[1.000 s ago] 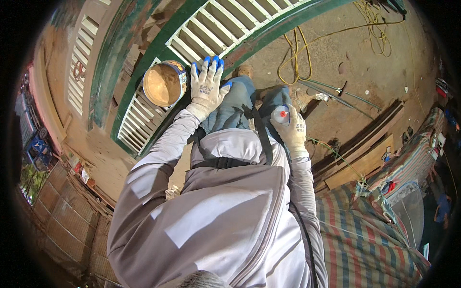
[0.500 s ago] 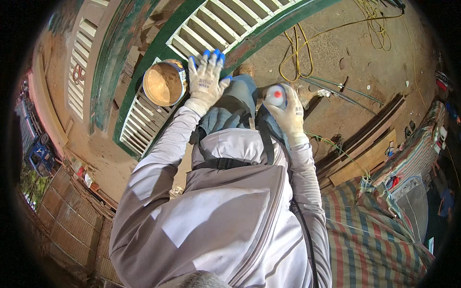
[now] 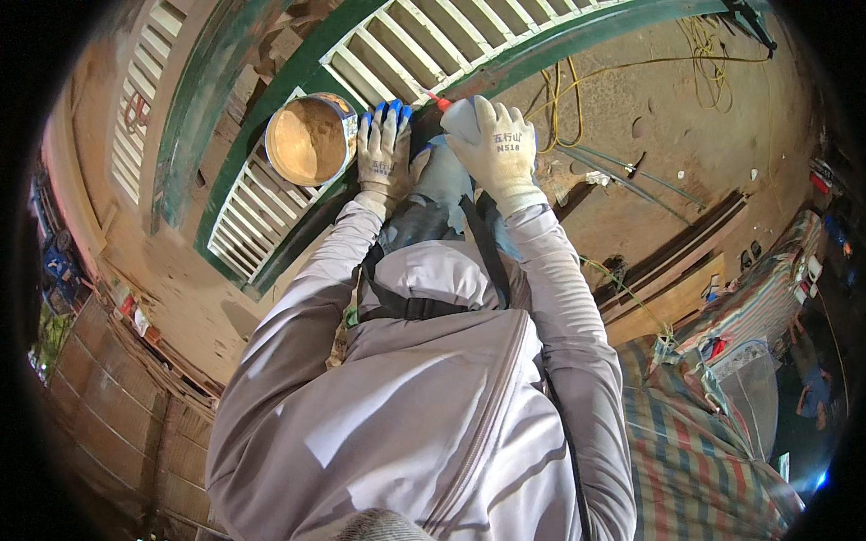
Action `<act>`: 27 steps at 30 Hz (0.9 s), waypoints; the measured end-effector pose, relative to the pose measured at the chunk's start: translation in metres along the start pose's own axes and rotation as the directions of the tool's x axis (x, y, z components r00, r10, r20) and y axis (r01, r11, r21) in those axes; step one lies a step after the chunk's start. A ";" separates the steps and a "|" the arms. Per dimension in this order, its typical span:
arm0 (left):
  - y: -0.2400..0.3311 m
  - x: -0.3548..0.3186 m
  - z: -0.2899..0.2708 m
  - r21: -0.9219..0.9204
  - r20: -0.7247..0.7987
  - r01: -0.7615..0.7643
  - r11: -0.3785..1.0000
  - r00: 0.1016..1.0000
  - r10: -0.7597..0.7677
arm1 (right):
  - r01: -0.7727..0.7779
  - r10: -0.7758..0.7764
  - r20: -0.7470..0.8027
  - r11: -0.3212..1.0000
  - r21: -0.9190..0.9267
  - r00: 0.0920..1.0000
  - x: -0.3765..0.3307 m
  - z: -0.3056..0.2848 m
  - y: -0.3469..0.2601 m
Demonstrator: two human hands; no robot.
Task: The person uses an angle grinder to sand the edges of a green wooden slatted frame, then applies glue from a bottle into the gaps between the slats and spreads it with a finger. The person works on multiple frames in a workshop.
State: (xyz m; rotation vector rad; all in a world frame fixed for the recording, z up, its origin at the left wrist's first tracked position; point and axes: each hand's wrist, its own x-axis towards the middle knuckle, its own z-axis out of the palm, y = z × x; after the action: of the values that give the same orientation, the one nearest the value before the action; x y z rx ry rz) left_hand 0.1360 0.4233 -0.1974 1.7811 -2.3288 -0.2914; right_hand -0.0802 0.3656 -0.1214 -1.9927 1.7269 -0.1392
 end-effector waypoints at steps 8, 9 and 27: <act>0.002 0.002 -0.004 -0.004 -0.033 -0.009 1.000 0.999 0.009 | 0.024 -0.024 0.005 1.000 -0.007 1.000 0.008 0.003 -0.003; 0.002 0.002 -0.004 -0.003 -0.024 -0.005 1.000 1.000 0.004 | 0.030 -0.030 0.004 1.000 0.002 1.000 0.009 0.002 -0.004; 0.004 0.003 -0.003 -0.014 -0.056 0.000 1.000 0.998 -0.001 | 0.023 -0.023 0.041 1.000 -0.004 0.999 0.003 -0.004 -0.005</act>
State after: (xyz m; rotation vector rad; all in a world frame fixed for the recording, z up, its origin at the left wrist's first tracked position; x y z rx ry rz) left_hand 0.1319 0.4209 -0.1933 1.7603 -2.2819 -0.2541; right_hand -0.0770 0.3619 -0.1167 -2.0060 1.6808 -0.1017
